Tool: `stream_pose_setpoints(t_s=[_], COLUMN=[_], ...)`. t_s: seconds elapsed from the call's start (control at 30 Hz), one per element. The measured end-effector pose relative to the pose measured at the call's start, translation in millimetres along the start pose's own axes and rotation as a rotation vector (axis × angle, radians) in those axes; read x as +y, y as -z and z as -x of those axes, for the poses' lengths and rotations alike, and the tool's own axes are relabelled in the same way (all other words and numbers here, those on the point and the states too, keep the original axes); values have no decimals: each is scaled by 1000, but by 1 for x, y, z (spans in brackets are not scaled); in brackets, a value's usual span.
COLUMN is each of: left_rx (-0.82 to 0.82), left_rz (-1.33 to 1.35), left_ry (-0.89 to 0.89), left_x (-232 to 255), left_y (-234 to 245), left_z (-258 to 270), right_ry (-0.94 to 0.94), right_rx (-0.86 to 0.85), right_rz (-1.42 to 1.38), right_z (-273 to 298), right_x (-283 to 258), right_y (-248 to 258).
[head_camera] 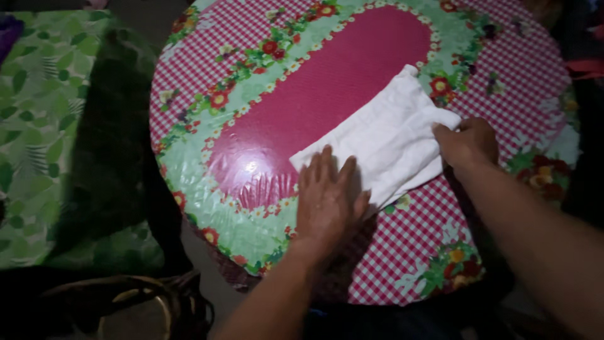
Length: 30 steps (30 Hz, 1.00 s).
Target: The person folds a white t-shirt on a table, using their hands to smooth the fabric and tuck parts of the garment together until it forms a rectangular shape.
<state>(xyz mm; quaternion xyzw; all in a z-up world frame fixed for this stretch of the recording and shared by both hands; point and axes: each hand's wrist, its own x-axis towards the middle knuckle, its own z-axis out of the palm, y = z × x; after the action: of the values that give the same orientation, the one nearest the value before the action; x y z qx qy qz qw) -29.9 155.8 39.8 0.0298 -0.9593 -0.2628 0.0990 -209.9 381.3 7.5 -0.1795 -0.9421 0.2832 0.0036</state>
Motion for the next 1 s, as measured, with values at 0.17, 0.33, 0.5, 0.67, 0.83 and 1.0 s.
stream_pose_setpoints(t_s=[0.17,0.33,0.5,0.67,0.83,1.0], left_rx=[13,-113,-112,111,-52,-270], left_rz=[372,617,601,144,-189,-186], left_ry=[347,474,444,146,-30,54], left_x=[30,36,41,11,-23,-16], left_y=[6,1,-13,-26,-22,-4], left_z=[-23,-47,-58,-36,-13,-17], right_ry=[221,286,196,222,677,836], right_rx=[119,132,81,127,15,-211], right_rz=[-45,-43,-135,-142,-157,367], right_z=[2,17,9,-1,21,41], right_x=[9,14,21,29,-5,-8], right_y=[-7,-8,-7,2,5,-14])
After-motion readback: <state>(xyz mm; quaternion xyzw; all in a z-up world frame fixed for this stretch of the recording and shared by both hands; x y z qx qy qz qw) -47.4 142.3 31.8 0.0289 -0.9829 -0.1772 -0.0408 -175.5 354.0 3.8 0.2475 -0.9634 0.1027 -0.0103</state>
